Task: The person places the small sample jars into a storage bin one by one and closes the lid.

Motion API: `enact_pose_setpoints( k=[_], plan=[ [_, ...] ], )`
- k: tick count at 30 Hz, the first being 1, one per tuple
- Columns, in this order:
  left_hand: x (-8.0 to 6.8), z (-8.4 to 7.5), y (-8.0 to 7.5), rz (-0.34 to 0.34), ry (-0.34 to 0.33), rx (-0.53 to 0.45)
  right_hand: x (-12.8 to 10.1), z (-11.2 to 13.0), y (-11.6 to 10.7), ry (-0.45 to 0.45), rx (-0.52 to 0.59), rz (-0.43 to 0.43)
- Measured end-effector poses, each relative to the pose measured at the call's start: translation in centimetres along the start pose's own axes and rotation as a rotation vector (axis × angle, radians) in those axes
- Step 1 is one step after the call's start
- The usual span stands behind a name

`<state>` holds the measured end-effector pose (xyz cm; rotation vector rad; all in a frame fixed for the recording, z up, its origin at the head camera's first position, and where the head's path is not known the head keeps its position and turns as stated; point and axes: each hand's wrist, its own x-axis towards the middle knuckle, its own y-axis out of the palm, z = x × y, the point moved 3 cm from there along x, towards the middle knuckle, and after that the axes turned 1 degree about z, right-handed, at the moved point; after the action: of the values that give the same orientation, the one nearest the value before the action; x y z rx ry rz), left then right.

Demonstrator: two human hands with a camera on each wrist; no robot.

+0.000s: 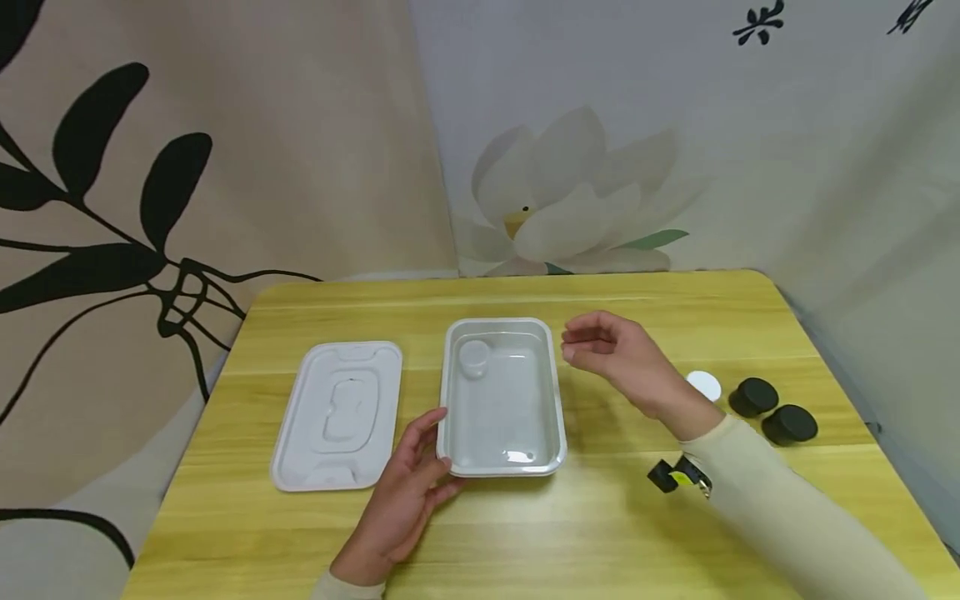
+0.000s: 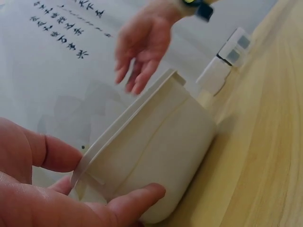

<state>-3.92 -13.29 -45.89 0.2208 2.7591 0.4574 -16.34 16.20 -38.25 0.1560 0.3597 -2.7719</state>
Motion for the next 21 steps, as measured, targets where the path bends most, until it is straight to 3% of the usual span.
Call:
enact_pose_setpoints(
  k=[8,14,21],
  plan=[
    [-0.1,-0.3,-0.3,-0.013,-0.009,-0.007,-6.9,-3.2,-6.4,-0.039,0.261,-0.126],
    [0.1,-0.3,-0.2,-0.013,-0.01,-0.021,-11.4,-6.6,-9.3,-0.121,0.413,-0.224],
    [0.1,-0.3,-0.1,-0.002,-0.021,-0.028,-16.6,-10.4,-11.2,-0.113,0.499,-0.456]
  ],
)
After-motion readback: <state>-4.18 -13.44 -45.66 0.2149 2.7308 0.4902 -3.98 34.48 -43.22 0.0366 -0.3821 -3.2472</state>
